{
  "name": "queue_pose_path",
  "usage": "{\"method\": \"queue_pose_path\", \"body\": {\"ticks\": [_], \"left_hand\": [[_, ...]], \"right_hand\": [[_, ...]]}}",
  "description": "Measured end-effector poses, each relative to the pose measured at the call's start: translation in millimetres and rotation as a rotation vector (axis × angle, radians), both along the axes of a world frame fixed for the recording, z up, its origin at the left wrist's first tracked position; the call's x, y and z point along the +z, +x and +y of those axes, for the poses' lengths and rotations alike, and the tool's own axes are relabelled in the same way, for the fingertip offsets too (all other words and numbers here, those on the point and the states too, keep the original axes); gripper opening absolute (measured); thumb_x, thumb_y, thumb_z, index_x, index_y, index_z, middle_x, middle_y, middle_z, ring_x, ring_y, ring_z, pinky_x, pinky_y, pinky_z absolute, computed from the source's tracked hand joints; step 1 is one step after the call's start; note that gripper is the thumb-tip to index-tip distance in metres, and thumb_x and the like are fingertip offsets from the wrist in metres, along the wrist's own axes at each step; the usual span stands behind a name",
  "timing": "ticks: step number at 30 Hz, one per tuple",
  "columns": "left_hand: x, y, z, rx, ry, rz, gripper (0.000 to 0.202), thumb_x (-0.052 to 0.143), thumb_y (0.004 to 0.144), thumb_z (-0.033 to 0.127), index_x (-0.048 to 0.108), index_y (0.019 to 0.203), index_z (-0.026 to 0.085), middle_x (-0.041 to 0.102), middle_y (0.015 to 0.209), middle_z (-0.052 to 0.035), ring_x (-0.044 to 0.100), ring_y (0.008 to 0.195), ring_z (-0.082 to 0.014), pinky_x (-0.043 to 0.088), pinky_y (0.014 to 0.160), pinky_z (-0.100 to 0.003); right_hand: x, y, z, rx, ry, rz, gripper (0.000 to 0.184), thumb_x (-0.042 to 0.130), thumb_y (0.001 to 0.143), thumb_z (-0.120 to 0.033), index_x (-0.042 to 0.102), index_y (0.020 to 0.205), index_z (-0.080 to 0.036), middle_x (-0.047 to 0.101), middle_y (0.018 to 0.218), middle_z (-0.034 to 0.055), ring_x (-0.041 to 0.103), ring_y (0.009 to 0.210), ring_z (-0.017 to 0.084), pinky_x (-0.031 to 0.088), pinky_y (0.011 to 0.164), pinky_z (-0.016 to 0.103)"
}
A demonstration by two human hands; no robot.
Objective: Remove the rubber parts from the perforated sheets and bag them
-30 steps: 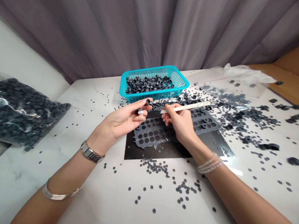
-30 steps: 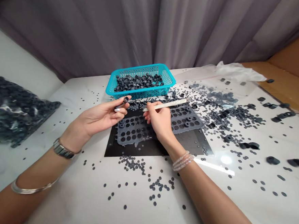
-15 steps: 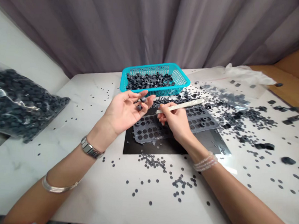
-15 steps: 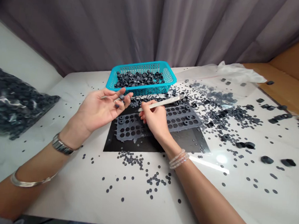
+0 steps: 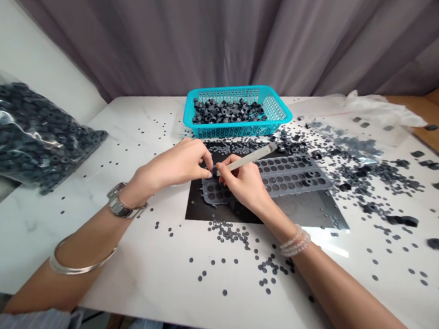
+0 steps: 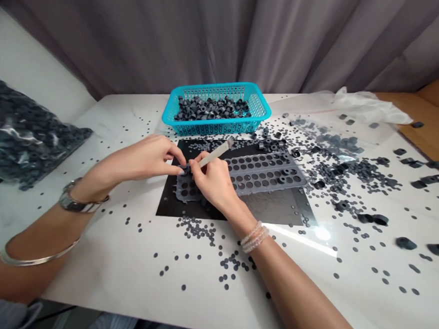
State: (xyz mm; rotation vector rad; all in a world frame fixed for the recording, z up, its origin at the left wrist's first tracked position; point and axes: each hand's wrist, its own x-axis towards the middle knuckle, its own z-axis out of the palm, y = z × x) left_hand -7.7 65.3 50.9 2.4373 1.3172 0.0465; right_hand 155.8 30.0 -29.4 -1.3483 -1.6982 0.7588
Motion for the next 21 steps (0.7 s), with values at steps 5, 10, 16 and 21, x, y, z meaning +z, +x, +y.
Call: {"method": "queue_pose_path", "body": {"ticks": [5,10,16,21], "left_hand": [[-17.0,6,-5,-0.043,0.079,0.058,0.016,0.059,0.074,0.02,0.072,0.083,0.017,0.066,0.078,-0.005,0.057,0.079,-0.0196,0.037,0.068,-0.03],[-21.0,11,-9,0.005,0.107,0.086,0.019,0.056,0.074,0.014,0.071,0.085,0.016,0.066,0.078,-0.0073,0.059,0.077,-0.0204,0.037,0.067,-0.03],[-30.1,14,-8,0.007,0.102,0.123,0.02,0.048,0.077,0.013,0.068,0.075,0.014,0.061,0.065,-0.0055,0.054,0.062,-0.0159,0.034,0.06,-0.029],[-7.4,-1,6,-0.002,-0.076,-0.046,0.013,0.058,0.073,0.02,0.07,0.07,0.016,0.057,0.059,0.0002,0.044,0.054,-0.0107,0.03,0.055,-0.027]], "right_hand": [[1.6,-1,-2,0.018,0.008,-0.03,0.023,0.053,0.086,-0.025,0.056,0.064,-0.019,0.06,0.058,-0.0005,0.056,0.056,0.015,0.036,0.058,0.025],[3.1,-3,-3,0.034,0.045,-0.065,0.02,0.052,0.085,-0.019,0.054,0.065,-0.019,0.061,0.062,-0.0004,0.055,0.056,0.014,0.035,0.058,0.025],[3.6,-4,-2,0.038,0.058,-0.076,0.019,0.052,0.085,-0.017,0.052,0.066,-0.019,0.061,0.063,0.0001,0.055,0.056,0.014,0.035,0.058,0.025],[3.6,-4,-2,-0.003,0.044,-0.09,0.02,0.053,0.086,-0.021,0.053,0.066,-0.019,0.061,0.059,0.0001,0.055,0.056,0.015,0.036,0.059,0.026]]}}
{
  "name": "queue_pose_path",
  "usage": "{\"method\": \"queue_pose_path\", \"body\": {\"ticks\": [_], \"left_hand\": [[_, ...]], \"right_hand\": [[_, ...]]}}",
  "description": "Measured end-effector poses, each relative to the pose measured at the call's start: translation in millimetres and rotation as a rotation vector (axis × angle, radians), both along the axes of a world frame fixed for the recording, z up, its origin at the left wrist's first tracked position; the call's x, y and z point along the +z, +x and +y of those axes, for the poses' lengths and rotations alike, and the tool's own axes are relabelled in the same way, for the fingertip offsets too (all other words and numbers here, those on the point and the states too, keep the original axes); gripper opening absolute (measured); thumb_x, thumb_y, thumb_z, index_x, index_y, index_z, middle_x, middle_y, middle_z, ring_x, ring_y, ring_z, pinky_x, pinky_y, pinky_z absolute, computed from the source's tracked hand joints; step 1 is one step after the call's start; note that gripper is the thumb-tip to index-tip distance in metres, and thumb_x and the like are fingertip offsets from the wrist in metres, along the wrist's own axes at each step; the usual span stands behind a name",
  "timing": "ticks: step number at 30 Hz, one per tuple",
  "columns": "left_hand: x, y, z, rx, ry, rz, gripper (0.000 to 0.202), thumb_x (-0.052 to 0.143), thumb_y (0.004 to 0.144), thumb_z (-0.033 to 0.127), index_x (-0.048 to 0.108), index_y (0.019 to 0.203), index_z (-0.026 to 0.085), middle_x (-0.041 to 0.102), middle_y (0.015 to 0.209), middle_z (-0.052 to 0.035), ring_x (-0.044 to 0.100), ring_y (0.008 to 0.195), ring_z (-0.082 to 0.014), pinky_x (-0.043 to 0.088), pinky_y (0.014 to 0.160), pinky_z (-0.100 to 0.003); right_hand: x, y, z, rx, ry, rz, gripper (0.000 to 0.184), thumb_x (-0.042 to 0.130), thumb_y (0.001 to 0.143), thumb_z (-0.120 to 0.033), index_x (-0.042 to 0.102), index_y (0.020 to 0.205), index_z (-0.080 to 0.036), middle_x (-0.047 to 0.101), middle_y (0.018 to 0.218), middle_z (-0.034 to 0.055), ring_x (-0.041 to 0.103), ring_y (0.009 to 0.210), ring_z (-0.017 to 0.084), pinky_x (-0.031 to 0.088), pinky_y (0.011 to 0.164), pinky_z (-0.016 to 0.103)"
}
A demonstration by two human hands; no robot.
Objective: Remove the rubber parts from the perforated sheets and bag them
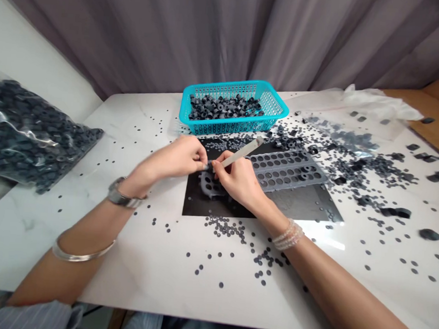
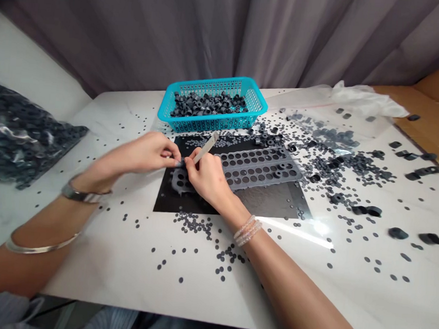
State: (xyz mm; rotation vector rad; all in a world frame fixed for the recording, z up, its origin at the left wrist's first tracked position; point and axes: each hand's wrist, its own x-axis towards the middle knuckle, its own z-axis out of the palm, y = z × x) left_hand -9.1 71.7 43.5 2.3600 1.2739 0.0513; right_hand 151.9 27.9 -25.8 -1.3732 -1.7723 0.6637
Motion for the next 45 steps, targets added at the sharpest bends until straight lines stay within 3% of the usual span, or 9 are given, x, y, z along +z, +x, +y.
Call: {"method": "queue_pose_path", "body": {"ticks": [4,9,17,23,31,35,38,42,45], "left_hand": [[17.2,-16,12,0.314,-0.183,-0.459,0.011,0.07,0.071,0.027,0.07,0.076,0.018,0.056,0.063,0.0016,0.04,0.052,-0.0069,0.03,0.051,-0.024],[-2.9,-3,16,0.465,-0.794,-1.098,0.006,0.067,0.075,0.01,0.065,0.07,0.011,0.059,0.077,-0.0039,0.04,0.054,-0.0017,0.028,0.042,-0.014],[-4.4,15,4,0.514,-1.06,-1.285,0.017,0.053,0.087,0.006,0.066,0.096,0.01,0.058,0.079,-0.005,0.044,0.053,-0.0008,0.035,0.042,-0.009],[2.8,22,-4,0.552,-1.091,-1.307,0.017,0.054,0.09,0.017,0.065,0.08,0.008,0.056,0.075,-0.005,0.043,0.053,-0.0009,0.035,0.04,-0.009],[6.7,25,-11,0.526,-1.101,-1.292,0.015,0.056,0.087,0.015,0.062,0.074,0.01,0.06,0.08,-0.0075,0.049,0.058,-0.0027,0.038,0.044,-0.01],[7.6,20,-7,0.53,-1.081,-1.287,0.023,0.05,0.066,-0.006,0.061,0.079,0.01,0.06,0.084,-0.0086,0.054,0.068,-0.007,0.042,0.049,-0.013],[5.0,11,2,0.485,-1.017,-1.262,0.024,0.049,0.055,0.002,0.06,0.074,0.012,0.051,0.069,-0.0035,0.045,0.057,-0.0077,0.035,0.043,-0.019],[1.8,0,9,0.419,-0.568,-0.847,0.01,0.055,0.068,0.022,0.059,0.061,0.016,0.034,0.055,0.0032,0.026,0.047,-0.0079,0.021,0.043,-0.025],[0.2,-3,8,0.239,-0.103,-0.29,0.014,0.063,0.07,0.03,0.069,0.07,0.018,0.047,0.058,0.0012,0.038,0.053,-0.0106,0.029,0.051,-0.027]], "right_hand": [[-3.1,0,2,0.002,-0.077,0.111,0.02,0.054,0.085,-0.025,0.054,0.066,-0.019,0.061,0.057,-0.0001,0.056,0.053,0.014,0.039,0.058,0.026],[-8.2,9,6,-0.074,-0.176,0.541,0.024,0.055,0.085,-0.036,0.051,0.069,-0.019,0.059,0.055,-0.001,0.051,0.045,0.011,0.04,0.046,0.022],[-3.2,25,11,-0.188,-0.249,0.859,0.021,0.063,0.08,-0.03,0.05,0.067,-0.018,0.058,0.055,0.0001,0.05,0.044,0.009,0.038,0.041,0.021],[-1.8,22,9,-0.186,-0.265,0.848,0.021,0.063,0.08,-0.03,0.051,0.067,-0.018,0.058,0.055,0.0002,0.05,0.045,0.009,0.038,0.041,0.021],[-0.7,23,8,-0.18,-0.268,0.812,0.022,0.062,0.08,-0.031,0.051,0.066,-0.019,0.058,0.056,0.0007,0.049,0.045,0.01,0.038,0.042,0.022],[-3.8,20,8,-0.154,-0.234,0.713,0.022,0.06,0.082,-0.033,0.051,0.067,-0.02,0.059,0.056,0.0003,0.05,0.044,0.01,0.038,0.042,0.023],[-6.8,13,10,-0.085,-0.168,0.532,0.024,0.057,0.084,-0.037,0.053,0.069,-0.019,0.059,0.055,0.0002,0.051,0.044,0.012,0.04,0.044,0.023],[-9.3,4,13,-0.019,-0.08,0.244,0.024,0.054,0.086,-0.036,0.056,0.07,-0.019,0.063,0.058,0.0006,0.057,0.051,0.014,0.042,0.053,0.025],[-9.8,2,14,-0.013,-0.033,0.144,0.024,0.053,0.087,-0.035,0.057,0.069,-0.019,0.064,0.06,0.001,0.06,0.055,0.015,0.043,0.058,0.026]]}}
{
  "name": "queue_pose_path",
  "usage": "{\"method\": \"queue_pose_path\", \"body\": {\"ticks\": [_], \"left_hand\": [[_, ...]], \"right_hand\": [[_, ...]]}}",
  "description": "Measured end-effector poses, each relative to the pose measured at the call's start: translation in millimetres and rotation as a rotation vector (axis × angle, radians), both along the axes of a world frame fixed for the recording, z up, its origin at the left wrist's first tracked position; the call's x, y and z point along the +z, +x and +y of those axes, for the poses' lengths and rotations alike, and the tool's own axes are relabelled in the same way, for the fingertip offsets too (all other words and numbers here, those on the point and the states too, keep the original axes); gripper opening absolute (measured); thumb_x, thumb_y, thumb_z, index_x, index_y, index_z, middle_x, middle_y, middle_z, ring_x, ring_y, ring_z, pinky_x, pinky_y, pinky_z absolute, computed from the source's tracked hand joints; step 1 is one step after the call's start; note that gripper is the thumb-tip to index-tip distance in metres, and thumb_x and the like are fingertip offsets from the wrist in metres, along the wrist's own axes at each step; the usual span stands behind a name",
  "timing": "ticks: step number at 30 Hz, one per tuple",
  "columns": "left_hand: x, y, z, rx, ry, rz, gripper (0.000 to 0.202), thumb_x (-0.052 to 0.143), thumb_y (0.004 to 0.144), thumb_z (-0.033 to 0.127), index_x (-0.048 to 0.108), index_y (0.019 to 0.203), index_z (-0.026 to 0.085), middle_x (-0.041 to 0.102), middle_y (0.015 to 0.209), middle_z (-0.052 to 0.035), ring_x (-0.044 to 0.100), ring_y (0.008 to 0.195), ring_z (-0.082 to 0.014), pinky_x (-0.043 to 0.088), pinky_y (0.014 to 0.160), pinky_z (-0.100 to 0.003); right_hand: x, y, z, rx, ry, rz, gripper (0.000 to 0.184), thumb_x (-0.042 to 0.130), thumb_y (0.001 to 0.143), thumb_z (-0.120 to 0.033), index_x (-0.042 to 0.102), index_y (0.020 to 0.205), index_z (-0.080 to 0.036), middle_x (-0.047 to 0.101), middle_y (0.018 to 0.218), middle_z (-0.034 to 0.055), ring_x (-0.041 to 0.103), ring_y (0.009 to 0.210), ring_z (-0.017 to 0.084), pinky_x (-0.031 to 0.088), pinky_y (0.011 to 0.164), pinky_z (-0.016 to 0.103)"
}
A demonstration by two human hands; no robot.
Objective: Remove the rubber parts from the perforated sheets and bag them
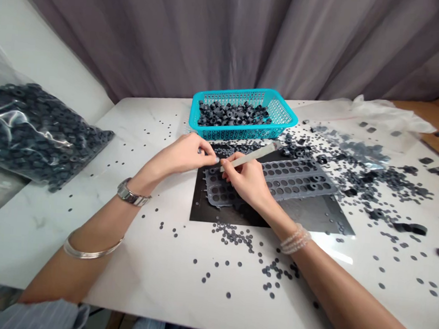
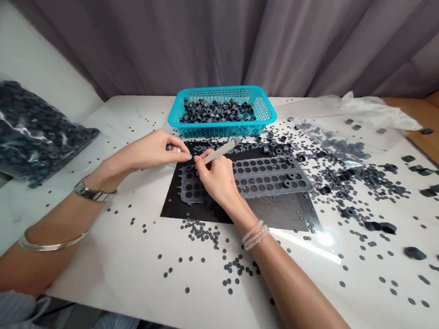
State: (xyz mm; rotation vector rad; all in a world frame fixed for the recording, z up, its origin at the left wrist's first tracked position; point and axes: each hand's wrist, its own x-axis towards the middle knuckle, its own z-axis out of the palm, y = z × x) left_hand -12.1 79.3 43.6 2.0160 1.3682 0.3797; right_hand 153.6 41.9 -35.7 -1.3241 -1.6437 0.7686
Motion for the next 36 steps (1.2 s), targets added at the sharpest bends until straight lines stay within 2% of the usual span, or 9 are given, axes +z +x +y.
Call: {"method": "queue_pose_path", "body": {"ticks": [3,8,19,22,25,28,31,33,36], "left_hand": [[-5.2,0,-3,-0.134,0.219,0.278,0.022,0.063,0.071,0.029,0.073,0.086,0.018,0.059,0.073,-0.0023,0.05,0.069,-0.0155,0.037,0.064,-0.029],[-17.3,2,-6,-0.202,0.264,0.342,0.025,0.059,0.074,0.024,0.072,0.094,0.017,0.066,0.086,-0.0062,0.055,0.086,-0.0208,0.039,0.076,-0.032],[-31.8,12,-7,-0.169,0.245,0.299,0.017,0.051,0.074,0.016,0.067,0.067,0.016,0.059,0.061,-0.0033,0.05,0.06,-0.0159,0.036,0.063,-0.03],[-24.8,9,-6,-0.186,0.244,0.25,0.018,0.052,0.074,0.015,0.066,0.063,0.016,0.054,0.056,-0.0007,0.045,0.056,-0.0131,0.032,0.06,-0.029],[-4.5,-2,-1,-0.093,0.191,0.064,0.011,0.061,0.074,0.021,0.068,0.067,0.016,0.051,0.055,0.0023,0.04,0.053,-0.0099,0.028,0.054,-0.027],[12.4,-11,6,0.155,0.021,-0.38,0.006,0.07,0.072,0.022,0.068,0.074,0.016,0.05,0.058,0.0028,0.037,0.051,-0.0068,0.026,0.047,-0.023],[12.5,-8,9,0.265,-0.395,-0.856,0.004,0.066,0.076,0.012,0.063,0.073,0.012,0.051,0.065,0.0002,0.037,0.05,-0.0035,0.026,0.04,-0.016],[7.1,0,8,0.3,-0.656,-1.069,0.008,0.059,0.081,0.007,0.061,0.074,0.01,0.054,0.073,-0.0039,0.04,0.052,-0.0025,0.029,0.04,-0.012],[3.4,12,1,0.337,-0.827,-1.247,0.012,0.052,0.086,0.004,0.06,0.078,0.006,0.056,0.078,-0.0079,0.041,0.054,-0.0019,0.032,0.04,-0.009]], "right_hand": [[0.2,0,1,0.003,0.009,-0.024,0.024,0.052,0.087,-0.034,0.057,0.069,-0.02,0.065,0.06,0.0008,0.061,0.056,0.016,0.042,0.059,0.026],[3.6,-2,1,0.011,0.023,-0.105,0.023,0.053,0.086,-0.029,0.055,0.066,-0.02,0.062,0.057,-0.0005,0.057,0.053,0.015,0.037,0.058,0.026],[7.9,-6,1,0.02,0.057,-0.153,0.021,0.05,0.084,-0.019,0.051,0.063,-0.021,0.062,0.061,0.0013,0.055,0.056,0.015,0.035,0.059,0.027],[7.0,-6,1,0.004,0.051,-0.141,0.022,0.051,0.084,-0.02,0.05,0.062,-0.021,0.061,0.059,0.0008,0.054,0.054,0.015,0.035,0.059,0.027],[5.2,-6,1,-0.017,0.012,-0.113,0.019,0.053,0.084,-0.023,0.053,0.065,-0.02,0.06,0.057,0.0007,0.055,0.053,0.015,0.036,0.058,0.027],[2.5,-7,1,-0.012,-0.036,-0.04,0.018,0.054,0.084,-0.025,0.054,0.066,-0.02,0.061,0.056,0.0004,0.057,0.053,0.015,0.039,0.058,0.026],[0.8,-4,1,-0.051,-0.071,0.154,0.022,0.054,0.085,-0.031,0.054,0.067,-0.019,0.061,0.055,-0.0001,0.057,0.052,0.014,0.041,0.055,0.024],[1.7,2,2,-0.106,-0.078,0.342,0.025,0.056,0.085,-0.036,0.054,0.067,-0.019,0.06,0.055,-0.0003,0.053,0.047,0.012,0.04,0.049,0.023],[5.6,16,3,-0.187,-0.096,0.597,0.023,0.061,0.082,-0.035,0.054,0.068,-0.018,0.06,0.054,-0.0005,0.048,0.043,0.009,0.035,0.042,0.021]]}}
